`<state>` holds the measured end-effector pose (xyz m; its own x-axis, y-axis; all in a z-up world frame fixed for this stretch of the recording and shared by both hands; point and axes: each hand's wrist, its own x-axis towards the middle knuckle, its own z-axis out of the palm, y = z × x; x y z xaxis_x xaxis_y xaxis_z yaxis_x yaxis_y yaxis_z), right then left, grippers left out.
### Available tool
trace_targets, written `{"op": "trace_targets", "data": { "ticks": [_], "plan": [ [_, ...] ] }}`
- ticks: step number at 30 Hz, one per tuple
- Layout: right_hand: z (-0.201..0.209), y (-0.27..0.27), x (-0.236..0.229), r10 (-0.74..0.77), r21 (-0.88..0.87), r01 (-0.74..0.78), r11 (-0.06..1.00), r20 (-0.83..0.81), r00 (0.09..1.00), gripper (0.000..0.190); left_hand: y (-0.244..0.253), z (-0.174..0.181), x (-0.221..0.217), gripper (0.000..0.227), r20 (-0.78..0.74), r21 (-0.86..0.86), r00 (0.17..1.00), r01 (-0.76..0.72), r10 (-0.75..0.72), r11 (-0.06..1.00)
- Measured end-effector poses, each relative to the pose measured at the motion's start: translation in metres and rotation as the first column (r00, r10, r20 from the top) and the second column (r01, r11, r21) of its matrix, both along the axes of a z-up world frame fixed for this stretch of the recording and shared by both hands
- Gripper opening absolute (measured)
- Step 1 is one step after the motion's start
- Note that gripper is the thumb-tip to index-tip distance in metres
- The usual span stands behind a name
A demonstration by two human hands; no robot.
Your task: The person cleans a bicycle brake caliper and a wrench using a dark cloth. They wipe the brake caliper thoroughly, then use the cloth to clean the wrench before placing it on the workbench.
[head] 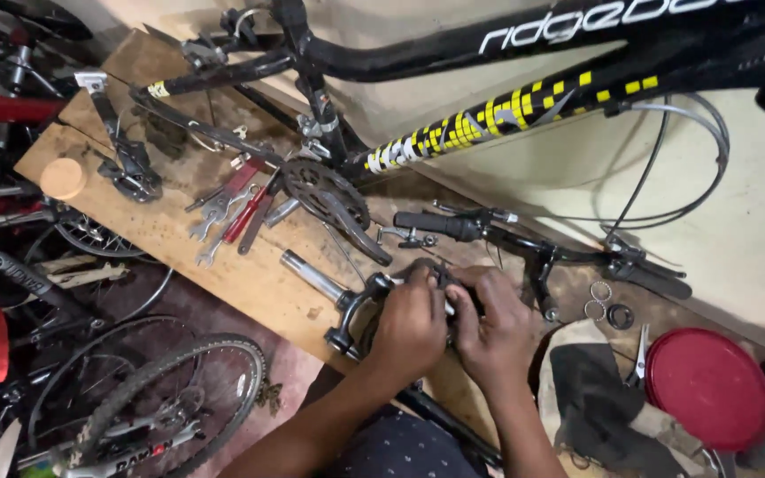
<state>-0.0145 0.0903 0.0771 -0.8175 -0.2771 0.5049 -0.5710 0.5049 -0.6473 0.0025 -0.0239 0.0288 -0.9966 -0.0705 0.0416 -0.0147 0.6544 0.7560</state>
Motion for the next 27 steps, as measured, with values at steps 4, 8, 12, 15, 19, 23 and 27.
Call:
{"op": "trace_targets", "data": {
  "ticks": [4, 8, 12, 15, 19, 23, 27],
  "plan": [
    [-0.019, 0.002, -0.008, -0.113, -0.059, 0.108, 0.992, -0.084, 0.990, 0.025, 0.014, -0.018, 0.004, 0.035, -0.387, -0.241, 0.915, -0.217, 0.112, 0.946],
    [-0.038, 0.018, -0.017, -0.062, -0.318, 0.201, 0.927, 0.397, 0.916, 0.030, 0.007, 0.037, 0.008, 0.039, 0.174, 0.319, 0.985, -0.077, 0.022, 0.945],
    [-0.041, 0.027, -0.027, 0.514, -0.842, 0.519, 0.146, 0.513, 0.687, 0.030, -0.001, 0.041, 0.003, 0.042, 0.048, 0.382, 0.999, -0.025, 0.007, 0.924],
    [-0.032, 0.035, -0.022, 0.467, -0.893, 0.439, 0.098, 0.431, 0.772, 0.033, -0.006, 0.048, 0.005, 0.041, 0.155, 0.446, 0.988, -0.082, 0.013, 0.891],
    [-0.016, 0.043, -0.002, 0.420, -0.809, 0.184, 0.559, 0.467, 0.778, 0.033, -0.012, 0.054, 0.004, 0.041, 0.215, 0.408, 0.976, -0.070, -0.021, 0.911],
    [0.008, 0.021, 0.010, 0.044, -0.296, 0.093, 0.951, 0.424, 0.905, 0.020, -0.007, 0.038, 0.003, 0.033, -0.020, 0.183, 0.998, 0.068, -0.066, 0.981],
    [0.009, 0.009, 0.015, 0.000, -0.194, 0.049, 0.980, 0.244, 0.970, 0.016, -0.008, 0.033, 0.007, 0.025, -0.069, -0.070, 0.994, 0.078, -0.083, 0.995]
  ]
}}
